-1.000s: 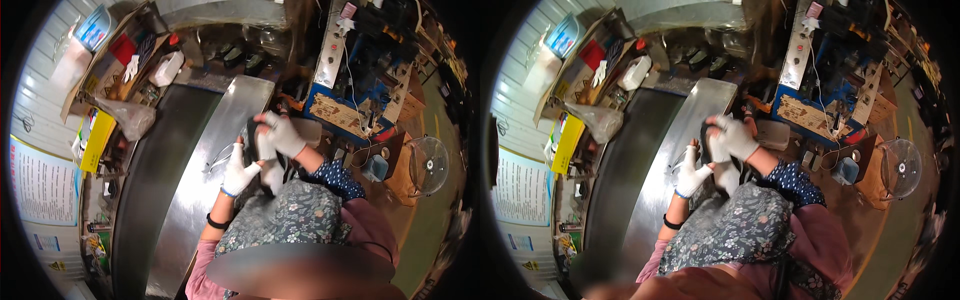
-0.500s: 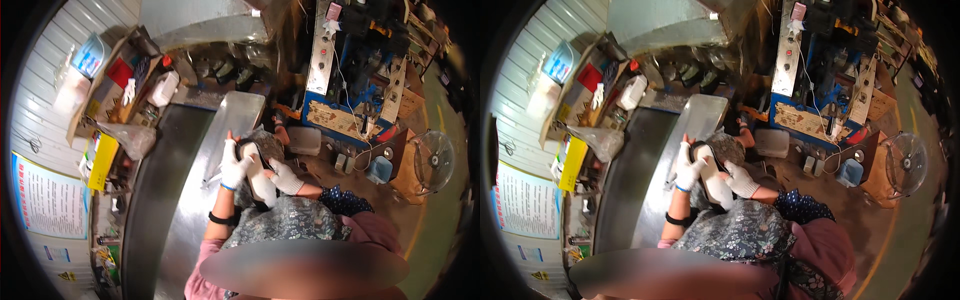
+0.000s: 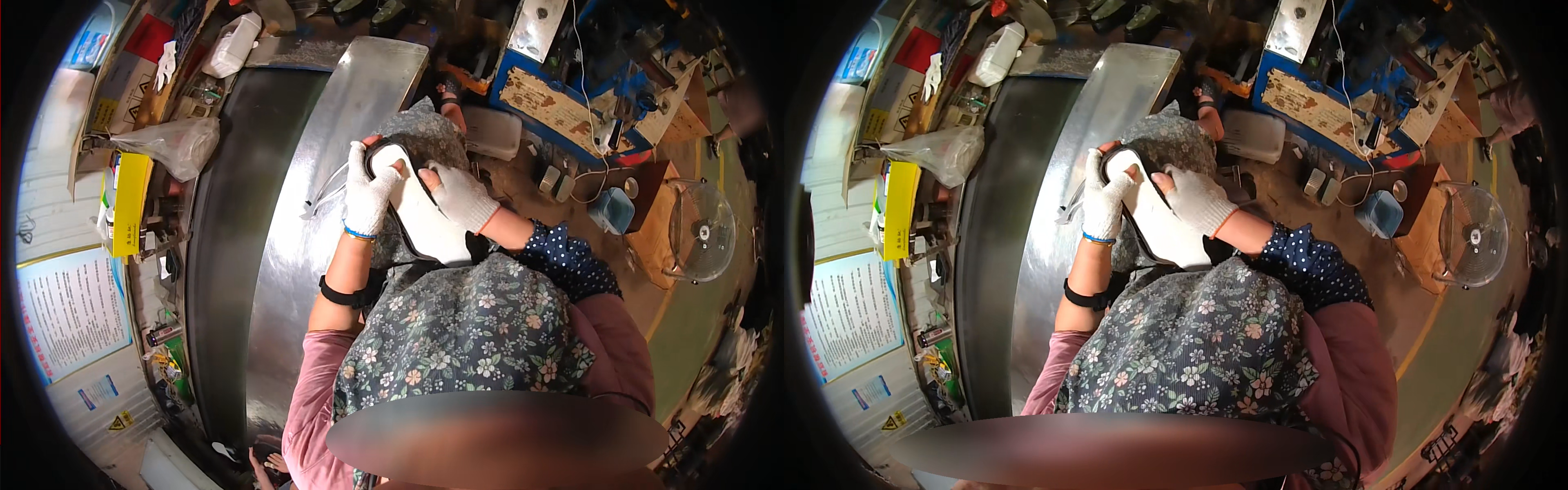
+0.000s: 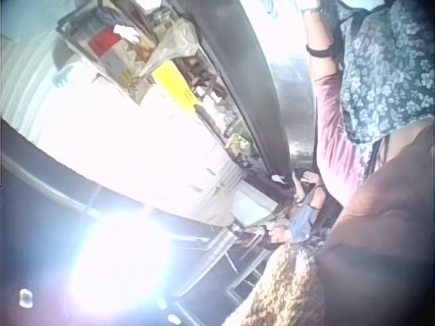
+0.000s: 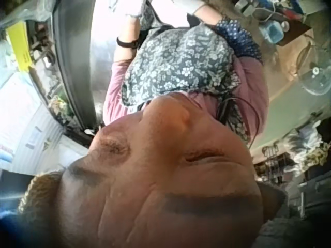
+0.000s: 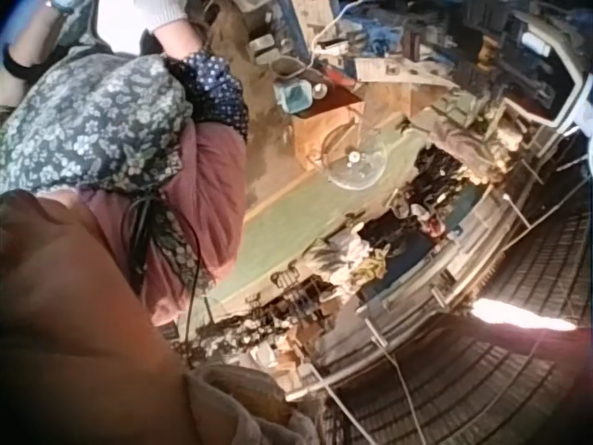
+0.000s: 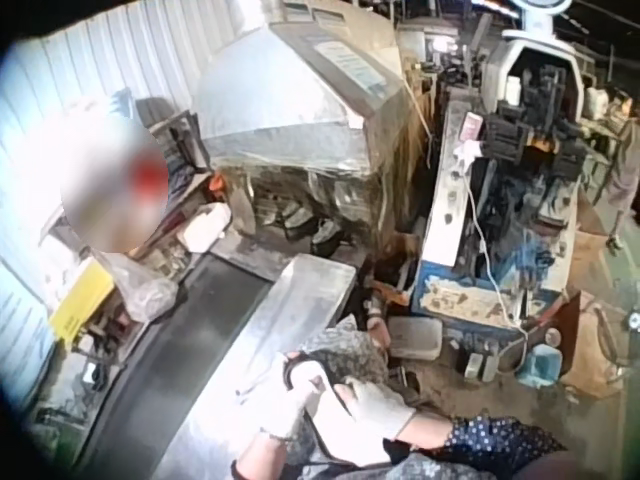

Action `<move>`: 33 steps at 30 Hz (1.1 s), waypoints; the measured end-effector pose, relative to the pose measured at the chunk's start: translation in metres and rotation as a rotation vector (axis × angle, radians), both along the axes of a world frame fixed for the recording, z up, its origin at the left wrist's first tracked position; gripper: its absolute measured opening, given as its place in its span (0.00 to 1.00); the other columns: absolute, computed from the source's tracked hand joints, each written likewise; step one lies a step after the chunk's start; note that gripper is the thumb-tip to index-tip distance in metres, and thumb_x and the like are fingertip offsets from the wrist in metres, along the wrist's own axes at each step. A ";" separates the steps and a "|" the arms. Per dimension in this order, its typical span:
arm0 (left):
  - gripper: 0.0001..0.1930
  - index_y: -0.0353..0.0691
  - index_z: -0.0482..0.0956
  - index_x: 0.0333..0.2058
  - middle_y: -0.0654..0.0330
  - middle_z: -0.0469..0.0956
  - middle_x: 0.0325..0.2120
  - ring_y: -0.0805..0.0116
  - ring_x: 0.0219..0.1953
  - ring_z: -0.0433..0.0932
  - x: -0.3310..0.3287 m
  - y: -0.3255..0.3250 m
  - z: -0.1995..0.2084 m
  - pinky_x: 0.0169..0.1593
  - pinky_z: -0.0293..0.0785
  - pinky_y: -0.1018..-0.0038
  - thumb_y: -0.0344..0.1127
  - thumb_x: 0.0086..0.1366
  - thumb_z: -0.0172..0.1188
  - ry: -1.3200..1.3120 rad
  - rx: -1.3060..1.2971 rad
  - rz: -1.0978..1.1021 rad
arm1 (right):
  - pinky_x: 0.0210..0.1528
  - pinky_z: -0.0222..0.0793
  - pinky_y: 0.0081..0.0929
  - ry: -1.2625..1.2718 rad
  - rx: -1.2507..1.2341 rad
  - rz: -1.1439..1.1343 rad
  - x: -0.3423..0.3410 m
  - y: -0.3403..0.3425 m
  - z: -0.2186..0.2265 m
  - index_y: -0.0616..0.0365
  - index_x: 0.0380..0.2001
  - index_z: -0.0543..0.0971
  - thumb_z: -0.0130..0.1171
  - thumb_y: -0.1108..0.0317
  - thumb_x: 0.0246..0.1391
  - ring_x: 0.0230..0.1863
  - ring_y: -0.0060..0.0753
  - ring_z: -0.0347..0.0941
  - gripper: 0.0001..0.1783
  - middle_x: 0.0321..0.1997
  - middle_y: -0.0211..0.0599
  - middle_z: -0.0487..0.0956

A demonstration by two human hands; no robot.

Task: Inspecting and manipulating shoe components on an assembly line conveyor.

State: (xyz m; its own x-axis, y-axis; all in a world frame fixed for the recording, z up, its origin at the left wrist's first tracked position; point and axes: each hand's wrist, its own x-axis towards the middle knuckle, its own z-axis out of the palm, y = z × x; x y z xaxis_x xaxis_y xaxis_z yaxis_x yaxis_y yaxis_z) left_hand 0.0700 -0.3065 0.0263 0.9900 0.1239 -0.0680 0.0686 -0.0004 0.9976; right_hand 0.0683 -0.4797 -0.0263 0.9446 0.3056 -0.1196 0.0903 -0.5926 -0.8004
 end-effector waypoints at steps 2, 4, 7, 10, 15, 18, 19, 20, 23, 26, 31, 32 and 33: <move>0.22 0.38 0.68 0.52 0.60 0.75 0.41 0.71 0.42 0.74 0.005 0.005 -0.003 0.47 0.71 0.75 0.26 0.59 0.60 0.011 0.003 -0.026 | 0.37 0.74 0.48 -0.199 -0.193 0.070 0.002 0.009 0.017 0.61 0.39 0.74 0.41 0.51 0.67 0.34 0.56 0.79 0.22 0.30 0.53 0.80; 0.21 0.38 0.68 0.52 0.59 0.75 0.40 0.71 0.41 0.74 0.010 0.009 -0.005 0.45 0.73 0.75 0.26 0.59 0.59 0.011 0.119 -0.007 | 0.31 0.73 0.50 -0.319 -0.268 0.115 0.010 0.020 0.034 0.59 0.32 0.72 0.42 0.52 0.66 0.25 0.55 0.78 0.21 0.21 0.49 0.79; 0.23 0.38 0.68 0.51 0.56 0.76 0.37 0.69 0.40 0.75 0.013 0.018 -0.004 0.45 0.73 0.74 0.28 0.57 0.62 0.080 0.158 0.052 | 0.38 0.75 0.49 -0.262 -0.260 0.198 0.021 0.019 0.045 0.64 0.42 0.73 0.43 0.51 0.66 0.32 0.58 0.80 0.24 0.28 0.56 0.81; 0.23 0.38 0.68 0.51 0.56 0.76 0.38 0.68 0.42 0.75 0.013 0.027 -0.002 0.47 0.73 0.74 0.30 0.57 0.63 -0.018 0.295 -0.037 | 0.56 0.69 0.42 0.213 -0.014 0.267 0.014 -0.006 0.033 0.68 0.59 0.66 0.44 0.52 0.67 0.53 0.56 0.76 0.30 0.50 0.66 0.77; 0.28 0.36 0.66 0.57 0.55 0.75 0.46 0.65 0.49 0.75 0.007 0.035 -0.010 0.54 0.72 0.71 0.31 0.57 0.60 0.006 -0.185 -0.120 | 0.71 0.49 0.31 0.117 0.459 0.242 -0.023 -0.006 -0.008 0.66 0.69 0.53 0.47 0.59 0.68 0.73 0.45 0.54 0.34 0.70 0.57 0.59; 0.27 0.38 0.63 0.63 0.56 0.71 0.58 0.59 0.59 0.70 -0.003 0.045 -0.017 0.64 0.65 0.65 0.43 0.70 0.51 -0.026 -1.146 -0.351 | 0.70 0.52 0.34 0.089 0.525 0.196 -0.023 0.014 -0.012 0.65 0.69 0.53 0.48 0.57 0.67 0.71 0.50 0.55 0.35 0.69 0.60 0.60; 0.28 0.37 0.64 0.63 0.56 0.69 0.60 0.60 0.60 0.69 -0.012 0.036 -0.023 0.65 0.63 0.66 0.51 0.74 0.43 0.256 -0.823 0.094 | 0.70 0.52 0.35 0.081 0.421 0.167 -0.024 0.020 -0.009 0.65 0.69 0.52 0.48 0.55 0.67 0.71 0.53 0.55 0.36 0.69 0.61 0.59; 0.28 0.34 0.69 0.60 0.57 0.70 0.59 0.63 0.59 0.69 -0.018 0.024 -0.031 0.65 0.62 0.68 0.52 0.74 0.40 0.225 -0.563 0.335 | 0.70 0.52 0.36 0.080 0.314 0.139 -0.025 0.025 -0.005 0.64 0.69 0.52 0.48 0.53 0.67 0.71 0.55 0.54 0.37 0.69 0.62 0.58; 0.25 0.37 0.76 0.52 0.49 0.81 0.41 0.54 0.43 0.80 -0.023 0.040 -0.032 0.49 0.74 0.63 0.51 0.72 0.42 0.162 0.563 0.326 | 0.57 0.67 0.46 -0.101 0.082 0.155 -0.031 0.038 0.007 0.62 0.70 0.47 0.48 0.51 0.65 0.56 0.64 0.69 0.41 0.67 0.63 0.60; 0.19 0.43 0.80 0.32 0.52 0.80 0.18 0.52 0.24 0.82 -0.019 0.045 -0.027 0.30 0.78 0.59 0.49 0.69 0.46 0.037 1.497 0.296 | 0.41 0.72 0.56 -0.076 -0.035 0.160 -0.041 0.054 0.009 0.61 0.70 0.44 0.49 0.51 0.63 0.39 0.68 0.76 0.43 0.62 0.62 0.63; 0.17 0.40 0.79 0.38 0.49 0.81 0.22 0.47 0.26 0.82 -0.016 0.070 0.007 0.30 0.77 0.59 0.45 0.71 0.45 -0.011 1.327 -0.014 | 0.58 0.65 0.47 -0.167 0.144 0.031 -0.039 0.063 -0.005 0.66 0.70 0.44 0.50 0.53 0.63 0.58 0.64 0.67 0.43 0.67 0.64 0.58; 0.17 0.38 0.78 0.41 0.46 0.81 0.26 0.46 0.28 0.81 -0.021 0.076 0.013 0.31 0.77 0.58 0.45 0.72 0.45 -0.020 1.081 -0.131 | 0.66 0.59 0.43 -0.223 0.267 0.022 -0.037 0.062 -0.008 0.67 0.70 0.44 0.50 0.55 0.64 0.66 0.61 0.61 0.43 0.69 0.64 0.55; 0.18 0.37 0.75 0.47 0.41 0.79 0.34 0.44 0.33 0.81 -0.032 0.078 0.014 0.35 0.76 0.55 0.44 0.72 0.45 -0.625 0.996 -0.138 | 0.73 0.46 0.36 -0.081 0.374 0.007 -0.038 0.059 -0.010 0.68 0.70 0.44 0.51 0.58 0.64 0.74 0.54 0.48 0.42 0.72 0.63 0.51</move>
